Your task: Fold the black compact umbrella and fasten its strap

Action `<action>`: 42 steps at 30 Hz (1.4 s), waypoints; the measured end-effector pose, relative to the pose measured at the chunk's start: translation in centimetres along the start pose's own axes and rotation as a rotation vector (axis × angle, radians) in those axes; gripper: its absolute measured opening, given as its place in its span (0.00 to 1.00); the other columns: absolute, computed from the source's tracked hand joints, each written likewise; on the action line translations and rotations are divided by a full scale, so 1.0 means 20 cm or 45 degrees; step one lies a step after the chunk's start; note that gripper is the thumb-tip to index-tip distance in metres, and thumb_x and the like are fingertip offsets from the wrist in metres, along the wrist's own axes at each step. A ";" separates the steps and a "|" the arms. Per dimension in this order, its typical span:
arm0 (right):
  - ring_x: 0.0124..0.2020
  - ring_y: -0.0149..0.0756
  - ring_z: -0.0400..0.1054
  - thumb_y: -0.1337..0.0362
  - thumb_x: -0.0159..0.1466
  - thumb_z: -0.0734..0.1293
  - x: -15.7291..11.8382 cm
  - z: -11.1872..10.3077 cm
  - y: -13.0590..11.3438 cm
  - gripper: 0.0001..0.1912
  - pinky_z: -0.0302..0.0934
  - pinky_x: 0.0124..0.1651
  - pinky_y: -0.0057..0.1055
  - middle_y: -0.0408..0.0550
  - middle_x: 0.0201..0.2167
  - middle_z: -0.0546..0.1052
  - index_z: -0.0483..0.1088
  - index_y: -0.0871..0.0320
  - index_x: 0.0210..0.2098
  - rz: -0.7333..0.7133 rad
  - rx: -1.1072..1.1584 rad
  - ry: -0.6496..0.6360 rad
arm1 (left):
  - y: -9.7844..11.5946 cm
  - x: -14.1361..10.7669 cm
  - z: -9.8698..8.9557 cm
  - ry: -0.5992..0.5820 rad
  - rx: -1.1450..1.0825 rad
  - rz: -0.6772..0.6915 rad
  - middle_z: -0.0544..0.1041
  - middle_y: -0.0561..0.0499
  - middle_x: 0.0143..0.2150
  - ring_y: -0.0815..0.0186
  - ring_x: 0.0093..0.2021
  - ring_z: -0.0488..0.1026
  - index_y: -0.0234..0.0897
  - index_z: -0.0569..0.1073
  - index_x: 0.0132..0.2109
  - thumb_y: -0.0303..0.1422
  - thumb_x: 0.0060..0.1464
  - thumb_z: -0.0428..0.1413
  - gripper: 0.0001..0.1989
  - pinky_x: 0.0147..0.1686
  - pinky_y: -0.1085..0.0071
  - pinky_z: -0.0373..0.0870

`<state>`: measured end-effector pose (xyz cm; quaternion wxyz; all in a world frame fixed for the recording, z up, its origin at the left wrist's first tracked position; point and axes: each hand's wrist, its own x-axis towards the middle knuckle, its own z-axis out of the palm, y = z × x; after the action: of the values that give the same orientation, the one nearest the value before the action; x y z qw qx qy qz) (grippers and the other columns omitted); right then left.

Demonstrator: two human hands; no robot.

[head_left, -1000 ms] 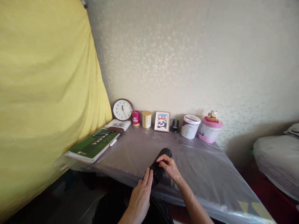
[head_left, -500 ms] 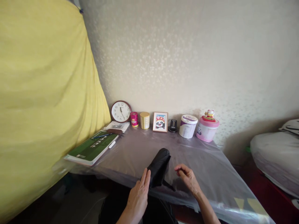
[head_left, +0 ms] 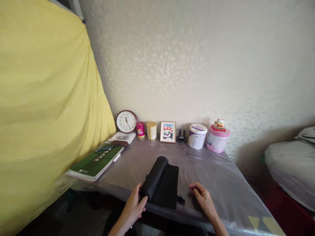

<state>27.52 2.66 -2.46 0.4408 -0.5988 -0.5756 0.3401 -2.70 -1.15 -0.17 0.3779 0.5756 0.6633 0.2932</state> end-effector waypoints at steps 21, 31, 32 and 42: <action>0.29 0.37 0.68 0.61 0.53 0.57 0.02 0.00 0.01 0.11 0.59 0.34 0.30 0.45 0.26 0.75 0.70 0.56 0.29 -0.190 -0.206 0.039 | 0.01 0.07 -0.05 0.147 1.016 0.177 0.40 0.42 0.66 0.63 0.50 0.67 0.47 0.32 0.63 0.15 0.41 0.43 0.46 0.43 0.73 0.63; 0.28 0.38 0.68 0.60 0.52 0.58 0.03 0.00 0.03 0.12 0.61 0.33 0.30 0.45 0.25 0.75 0.71 0.55 0.28 -0.203 -0.139 0.088 | 0.04 0.08 -0.15 -0.178 0.035 0.015 0.70 0.53 0.27 0.71 0.20 0.66 0.33 0.57 0.52 0.36 0.52 0.43 0.20 0.21 0.74 0.64; 0.28 0.38 0.68 0.60 0.52 0.58 0.03 0.00 0.03 0.12 0.61 0.33 0.30 0.45 0.24 0.75 0.71 0.55 0.28 -0.198 -0.137 0.086 | 0.04 0.07 -0.15 -0.200 0.005 0.010 0.68 0.55 0.24 0.72 0.19 0.65 0.33 0.59 0.48 0.38 0.53 0.43 0.18 0.20 0.74 0.64; 0.29 0.39 0.68 0.57 0.51 0.58 0.00 -0.03 -0.05 0.13 0.62 0.34 0.31 0.45 0.24 0.75 0.70 0.56 0.27 -0.219 -0.151 0.121 | 0.18 -0.04 -0.07 -0.101 -0.064 0.188 0.71 0.49 0.40 0.66 0.36 0.71 0.40 0.61 0.50 0.27 0.43 0.50 0.23 0.37 0.71 0.66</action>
<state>27.63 2.46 -1.42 0.4591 -0.5877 -0.6224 0.2377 -1.95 -1.28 3.65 0.3953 0.6244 0.5962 0.3138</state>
